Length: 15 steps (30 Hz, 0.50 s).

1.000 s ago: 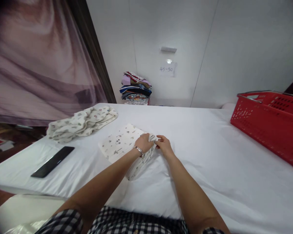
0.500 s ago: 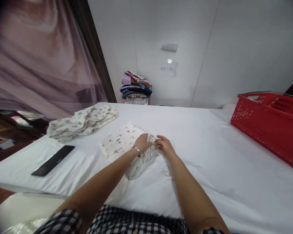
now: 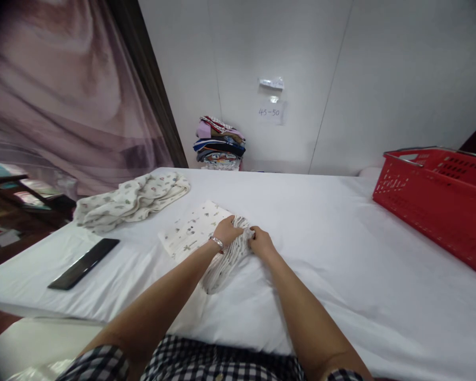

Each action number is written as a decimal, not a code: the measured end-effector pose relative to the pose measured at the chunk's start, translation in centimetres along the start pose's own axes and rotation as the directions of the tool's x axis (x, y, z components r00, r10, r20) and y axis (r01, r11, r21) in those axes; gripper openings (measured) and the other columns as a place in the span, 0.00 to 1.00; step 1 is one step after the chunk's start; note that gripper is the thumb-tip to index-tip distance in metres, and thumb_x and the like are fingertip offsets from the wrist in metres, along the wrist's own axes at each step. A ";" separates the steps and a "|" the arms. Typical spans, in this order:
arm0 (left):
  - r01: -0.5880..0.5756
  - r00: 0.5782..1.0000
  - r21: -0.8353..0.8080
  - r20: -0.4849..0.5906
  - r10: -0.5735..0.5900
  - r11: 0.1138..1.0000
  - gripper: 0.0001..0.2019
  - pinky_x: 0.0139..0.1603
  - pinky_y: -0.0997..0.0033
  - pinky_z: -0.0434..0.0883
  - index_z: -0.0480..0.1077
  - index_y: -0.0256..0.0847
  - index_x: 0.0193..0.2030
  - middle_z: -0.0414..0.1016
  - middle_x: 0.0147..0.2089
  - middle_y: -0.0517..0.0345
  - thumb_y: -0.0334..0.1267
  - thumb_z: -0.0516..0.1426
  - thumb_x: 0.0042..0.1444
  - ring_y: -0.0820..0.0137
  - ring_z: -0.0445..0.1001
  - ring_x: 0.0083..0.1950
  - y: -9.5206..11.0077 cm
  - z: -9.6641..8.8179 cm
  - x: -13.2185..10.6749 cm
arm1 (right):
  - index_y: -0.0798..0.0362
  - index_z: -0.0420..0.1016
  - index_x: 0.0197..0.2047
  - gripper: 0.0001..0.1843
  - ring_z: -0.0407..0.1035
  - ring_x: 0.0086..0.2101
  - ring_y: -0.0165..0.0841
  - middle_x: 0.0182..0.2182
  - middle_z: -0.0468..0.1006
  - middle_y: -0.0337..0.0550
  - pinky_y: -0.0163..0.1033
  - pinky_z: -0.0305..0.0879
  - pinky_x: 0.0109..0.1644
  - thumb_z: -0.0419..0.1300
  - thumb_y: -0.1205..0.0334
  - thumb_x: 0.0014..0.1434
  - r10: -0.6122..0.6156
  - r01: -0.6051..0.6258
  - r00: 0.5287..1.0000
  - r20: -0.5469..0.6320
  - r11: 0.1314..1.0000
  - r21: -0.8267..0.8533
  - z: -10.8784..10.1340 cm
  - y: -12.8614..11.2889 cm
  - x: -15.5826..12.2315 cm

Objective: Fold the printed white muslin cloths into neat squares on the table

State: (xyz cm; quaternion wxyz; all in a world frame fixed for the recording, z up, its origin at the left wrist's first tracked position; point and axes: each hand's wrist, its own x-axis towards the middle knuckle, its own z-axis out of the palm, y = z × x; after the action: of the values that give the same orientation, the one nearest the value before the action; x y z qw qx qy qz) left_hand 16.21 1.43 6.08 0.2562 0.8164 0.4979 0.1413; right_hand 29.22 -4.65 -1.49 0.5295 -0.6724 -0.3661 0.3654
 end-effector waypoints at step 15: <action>-0.132 0.990 0.124 0.073 0.124 0.983 0.13 0.44 0.70 0.65 0.67 0.40 0.41 0.72 0.44 0.51 0.41 0.55 0.48 0.64 0.70 0.46 0.1 1.6 0.3 | 0.51 0.65 0.45 0.24 0.66 0.20 0.27 0.20 0.70 0.33 0.32 0.64 0.23 0.59 0.61 0.41 0.078 -0.134 0.986 0.144 0.889 0.438 -0.1 -0.9 -0.1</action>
State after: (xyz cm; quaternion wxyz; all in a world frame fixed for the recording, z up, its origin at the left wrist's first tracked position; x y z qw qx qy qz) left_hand 17.18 1.25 4.81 0.2096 0.8656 0.4438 0.0988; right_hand 29.18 -4.63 -0.57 0.6252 -0.5283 -0.2673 0.5085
